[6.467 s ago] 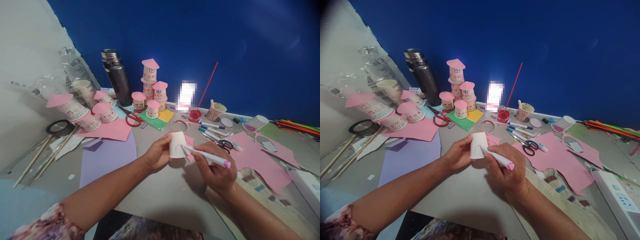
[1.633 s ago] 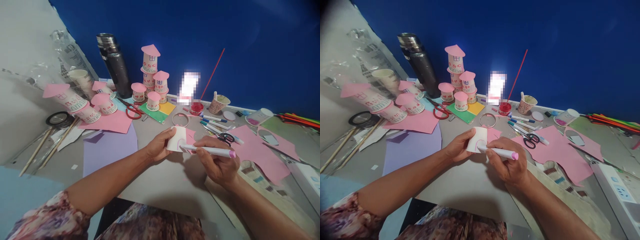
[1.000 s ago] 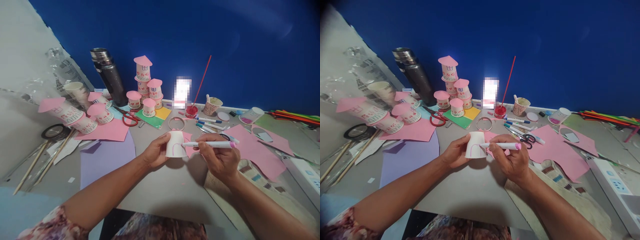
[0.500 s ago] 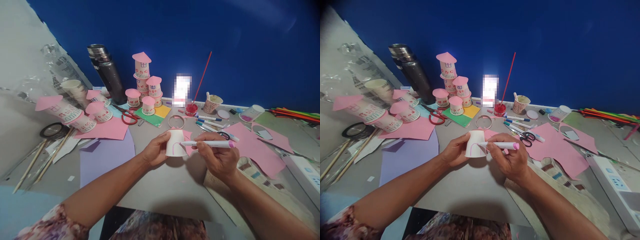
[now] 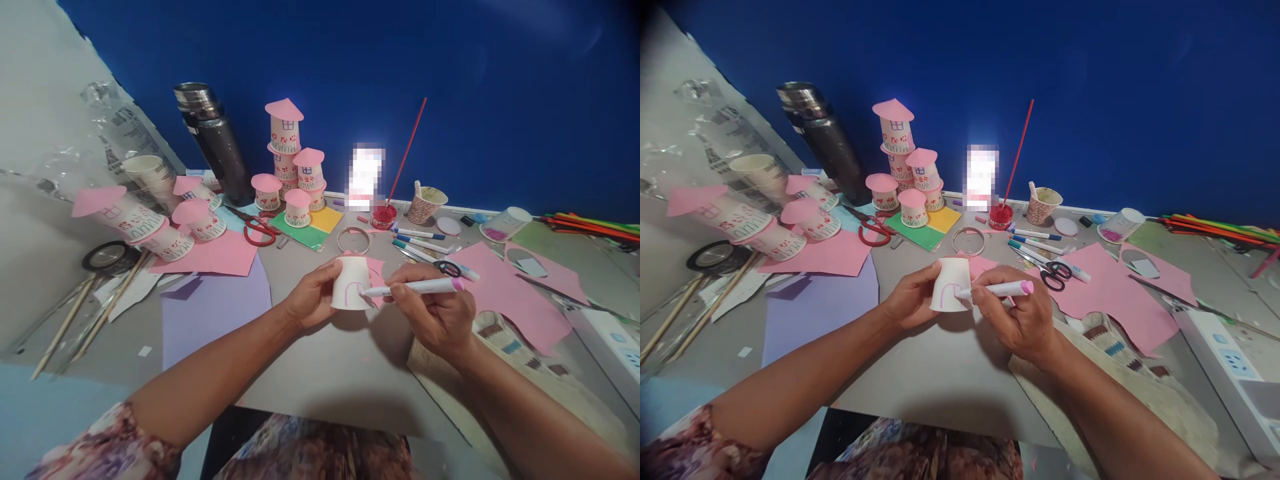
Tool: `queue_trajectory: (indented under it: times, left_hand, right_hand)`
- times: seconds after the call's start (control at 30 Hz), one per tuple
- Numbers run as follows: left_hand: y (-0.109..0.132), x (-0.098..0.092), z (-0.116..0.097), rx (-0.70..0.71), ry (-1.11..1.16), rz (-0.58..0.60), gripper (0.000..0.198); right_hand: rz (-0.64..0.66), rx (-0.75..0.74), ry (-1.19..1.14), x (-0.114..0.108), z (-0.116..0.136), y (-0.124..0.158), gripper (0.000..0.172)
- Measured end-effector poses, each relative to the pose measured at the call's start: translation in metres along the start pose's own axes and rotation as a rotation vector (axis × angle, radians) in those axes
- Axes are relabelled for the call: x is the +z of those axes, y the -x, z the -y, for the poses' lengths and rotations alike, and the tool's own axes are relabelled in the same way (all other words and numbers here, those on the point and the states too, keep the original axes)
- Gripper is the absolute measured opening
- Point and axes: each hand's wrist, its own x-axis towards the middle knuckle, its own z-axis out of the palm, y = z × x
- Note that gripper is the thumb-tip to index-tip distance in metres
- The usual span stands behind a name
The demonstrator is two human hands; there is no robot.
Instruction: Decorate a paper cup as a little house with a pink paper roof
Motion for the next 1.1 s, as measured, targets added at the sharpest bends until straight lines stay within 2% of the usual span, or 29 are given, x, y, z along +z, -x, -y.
queue_trajectory:
  times: [0.2, 0.4, 0.57, 0.7, 0.87, 1.1]
  left_hand:
    - [0.0008, -0.0006, 0.0004, -0.007, 0.004, -0.010, 0.040]
    - [0.0004, 0.0009, 0.0006, 0.009, -0.051, 0.006, 0.040]
    - [0.0008, 0.0005, -0.0001, 0.001, -0.031, -0.011, 0.040]
    - [0.0010, 0.0005, -0.0001, -0.004, -0.022, -0.019, 0.039]
    - [0.0006, -0.0001, 0.0008, -0.010, 0.006, -0.026, 0.040]
    - [-0.0003, -0.0003, -0.0008, -0.007, -0.003, -0.013, 0.038]
  right_hand:
    - [-0.060, 0.053, 0.031, -0.0003, -0.0013, 0.0012, 0.013]
    - [-0.001, 0.032, 0.033, -0.0022, 0.0004, 0.0006, 0.015]
    - [-0.042, 0.064, 0.042, -0.0032, 0.0017, -0.0003, 0.015]
    - [0.004, 0.054, 0.017, -0.0032, 0.0010, 0.0006, 0.016]
    - [-0.054, 0.066, 0.030, -0.0019, -0.0011, 0.0011, 0.014]
    - [0.069, 0.062, -0.028, -0.0052, 0.0034, -0.0013, 0.017]
